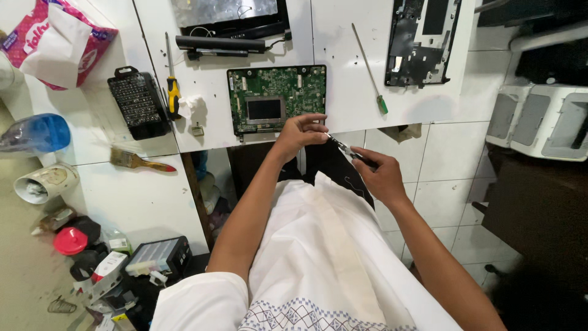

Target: The person uses a screwdriver to remove screws from a circuit board placed on a white workbench. They carefully unscrew multiple fasteners, place them on the table, and continue working on the board throughout the clip.

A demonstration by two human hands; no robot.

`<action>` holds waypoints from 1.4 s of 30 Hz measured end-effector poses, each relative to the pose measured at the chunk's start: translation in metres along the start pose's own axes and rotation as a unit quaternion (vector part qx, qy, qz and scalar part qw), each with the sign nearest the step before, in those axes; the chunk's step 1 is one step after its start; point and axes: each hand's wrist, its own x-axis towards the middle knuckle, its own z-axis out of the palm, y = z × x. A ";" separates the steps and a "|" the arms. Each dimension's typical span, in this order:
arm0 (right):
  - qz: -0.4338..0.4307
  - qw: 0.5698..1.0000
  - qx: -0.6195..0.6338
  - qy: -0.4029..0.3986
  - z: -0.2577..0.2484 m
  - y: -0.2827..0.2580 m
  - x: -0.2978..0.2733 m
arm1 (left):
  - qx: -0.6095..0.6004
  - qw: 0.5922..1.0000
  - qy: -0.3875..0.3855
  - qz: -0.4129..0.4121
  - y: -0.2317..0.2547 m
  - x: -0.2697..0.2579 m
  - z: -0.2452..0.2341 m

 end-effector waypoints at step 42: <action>-0.135 0.959 -0.245 0.034 0.048 0.011 0.104 | 0.804 0.517 0.161 0.247 -0.016 -0.003 -0.018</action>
